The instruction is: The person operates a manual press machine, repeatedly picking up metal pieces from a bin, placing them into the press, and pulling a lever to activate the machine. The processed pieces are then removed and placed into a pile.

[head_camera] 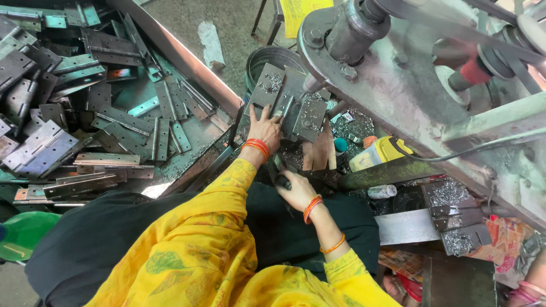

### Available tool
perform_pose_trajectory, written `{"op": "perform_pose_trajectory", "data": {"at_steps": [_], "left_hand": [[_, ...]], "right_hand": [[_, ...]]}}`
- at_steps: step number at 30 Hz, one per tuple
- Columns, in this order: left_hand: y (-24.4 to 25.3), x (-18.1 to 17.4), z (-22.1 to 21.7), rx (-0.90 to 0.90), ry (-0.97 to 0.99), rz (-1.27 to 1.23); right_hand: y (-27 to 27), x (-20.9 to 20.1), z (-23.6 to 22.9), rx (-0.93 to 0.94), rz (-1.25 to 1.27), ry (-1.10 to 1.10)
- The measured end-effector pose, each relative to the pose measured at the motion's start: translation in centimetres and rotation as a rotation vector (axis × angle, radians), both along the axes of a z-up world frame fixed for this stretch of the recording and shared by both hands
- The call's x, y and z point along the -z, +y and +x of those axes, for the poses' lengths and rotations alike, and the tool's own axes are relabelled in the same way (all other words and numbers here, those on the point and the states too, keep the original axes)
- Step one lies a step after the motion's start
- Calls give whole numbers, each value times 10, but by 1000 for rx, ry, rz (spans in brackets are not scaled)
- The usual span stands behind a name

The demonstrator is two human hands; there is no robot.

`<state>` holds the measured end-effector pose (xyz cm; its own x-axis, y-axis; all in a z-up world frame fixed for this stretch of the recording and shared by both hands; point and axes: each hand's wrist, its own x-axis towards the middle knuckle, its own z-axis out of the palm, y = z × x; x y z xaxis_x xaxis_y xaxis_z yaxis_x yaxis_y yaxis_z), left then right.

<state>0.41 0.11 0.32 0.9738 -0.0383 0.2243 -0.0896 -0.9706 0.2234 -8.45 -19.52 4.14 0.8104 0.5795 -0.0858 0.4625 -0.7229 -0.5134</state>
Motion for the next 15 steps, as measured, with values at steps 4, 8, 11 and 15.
{"op": "perform_pose_trajectory", "data": {"at_steps": [4,8,11,15], "left_hand": [[-1,-6,-1,0,-1,31],[1,-11,0,29,55,7],[1,-14,5,36,106,21],[-6,-4,-5,17,-24,-18]], "right_hand": [[3,-10,15,23,-111,93],[-1,21,-16,100,-147,-17],[-8,42,-35,150,13,-46],[-14,48,-41,167,-33,25]]}}
